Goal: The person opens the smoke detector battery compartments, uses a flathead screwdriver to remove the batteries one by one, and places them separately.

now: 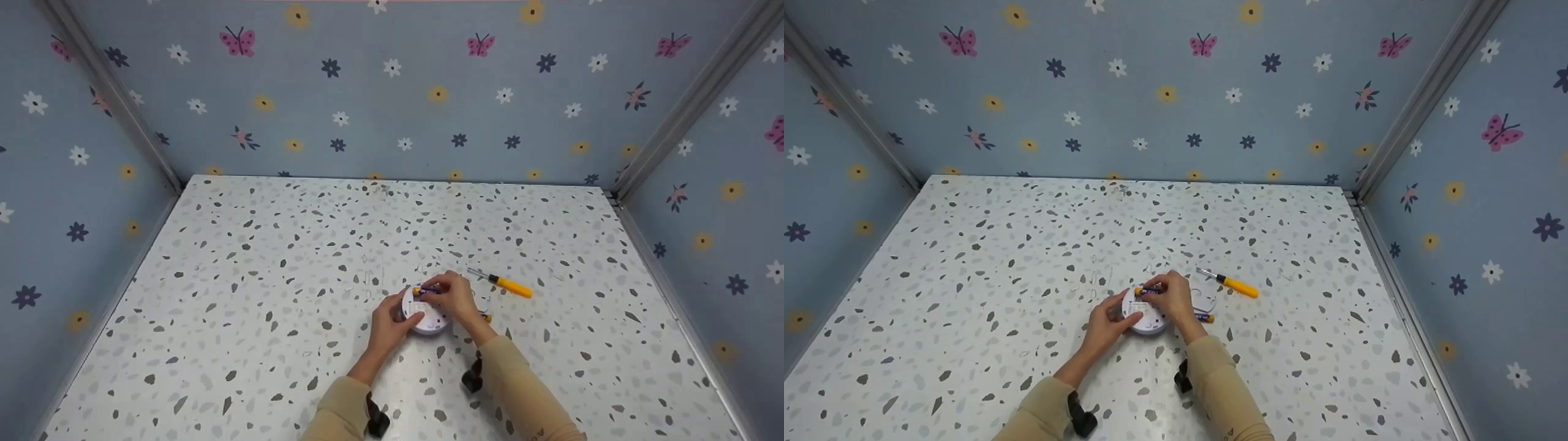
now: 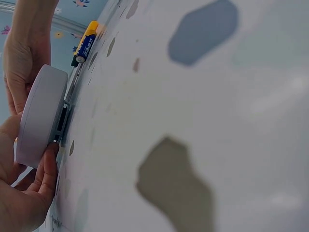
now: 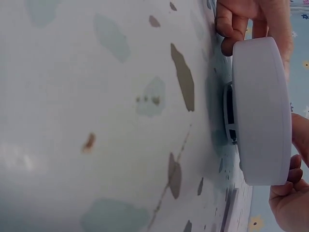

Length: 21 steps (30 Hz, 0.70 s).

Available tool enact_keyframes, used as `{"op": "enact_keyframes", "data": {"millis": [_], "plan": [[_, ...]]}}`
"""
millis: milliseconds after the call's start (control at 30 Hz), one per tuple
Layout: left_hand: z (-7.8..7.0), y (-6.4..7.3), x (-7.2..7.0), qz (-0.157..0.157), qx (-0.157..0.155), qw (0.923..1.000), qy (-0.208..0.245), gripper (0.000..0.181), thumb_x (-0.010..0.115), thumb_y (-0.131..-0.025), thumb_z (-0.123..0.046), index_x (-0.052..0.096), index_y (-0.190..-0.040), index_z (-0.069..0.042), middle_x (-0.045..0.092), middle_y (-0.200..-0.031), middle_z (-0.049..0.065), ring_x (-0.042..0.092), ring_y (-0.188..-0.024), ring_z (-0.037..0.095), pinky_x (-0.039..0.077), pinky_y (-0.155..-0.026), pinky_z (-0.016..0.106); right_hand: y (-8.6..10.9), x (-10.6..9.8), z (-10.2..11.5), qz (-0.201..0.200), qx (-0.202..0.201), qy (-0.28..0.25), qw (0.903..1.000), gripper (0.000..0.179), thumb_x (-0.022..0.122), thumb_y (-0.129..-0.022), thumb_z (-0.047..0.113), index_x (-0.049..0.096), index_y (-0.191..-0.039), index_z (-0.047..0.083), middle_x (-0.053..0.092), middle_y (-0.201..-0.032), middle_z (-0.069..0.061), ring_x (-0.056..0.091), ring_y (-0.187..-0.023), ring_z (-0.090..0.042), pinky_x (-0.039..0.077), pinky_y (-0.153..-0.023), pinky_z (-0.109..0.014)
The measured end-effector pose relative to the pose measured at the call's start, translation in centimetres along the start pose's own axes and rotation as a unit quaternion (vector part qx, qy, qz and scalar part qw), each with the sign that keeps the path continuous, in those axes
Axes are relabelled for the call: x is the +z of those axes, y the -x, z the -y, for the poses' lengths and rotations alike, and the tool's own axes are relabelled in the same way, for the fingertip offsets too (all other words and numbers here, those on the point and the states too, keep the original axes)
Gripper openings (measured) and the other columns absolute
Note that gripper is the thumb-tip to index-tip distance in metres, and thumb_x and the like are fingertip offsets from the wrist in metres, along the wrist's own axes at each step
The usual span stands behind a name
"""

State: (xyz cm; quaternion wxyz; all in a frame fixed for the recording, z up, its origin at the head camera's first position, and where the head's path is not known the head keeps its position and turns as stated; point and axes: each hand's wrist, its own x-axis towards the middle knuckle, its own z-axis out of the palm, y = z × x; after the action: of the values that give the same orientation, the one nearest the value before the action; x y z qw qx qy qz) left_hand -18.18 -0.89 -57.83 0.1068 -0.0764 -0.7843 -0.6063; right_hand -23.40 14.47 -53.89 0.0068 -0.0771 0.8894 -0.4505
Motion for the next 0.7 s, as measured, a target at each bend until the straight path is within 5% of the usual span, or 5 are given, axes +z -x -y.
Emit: {"op": "enact_keyframes", "data": {"millis": [700], "plan": [[-0.21, 0.00, 0.03, 0.000, -0.016, 0.9999, -0.005, 0.058, 0.074, -0.072, -0.021, 0.052, -0.120, 0.002, 0.057, -0.108, 0.013, 0.052, -0.103, 0.024, 0.038, -0.093, 0.032, -0.23, -0.04, -0.01, 0.006, 0.037, -0.028, 0.9989, 0.016, 0.076, -0.067, 0.012, 0.071, -0.083, 0.014, 0.055, -0.078, 0.001, 0.050, -0.072, -0.014, 0.043, -0.064, -0.026]]}}
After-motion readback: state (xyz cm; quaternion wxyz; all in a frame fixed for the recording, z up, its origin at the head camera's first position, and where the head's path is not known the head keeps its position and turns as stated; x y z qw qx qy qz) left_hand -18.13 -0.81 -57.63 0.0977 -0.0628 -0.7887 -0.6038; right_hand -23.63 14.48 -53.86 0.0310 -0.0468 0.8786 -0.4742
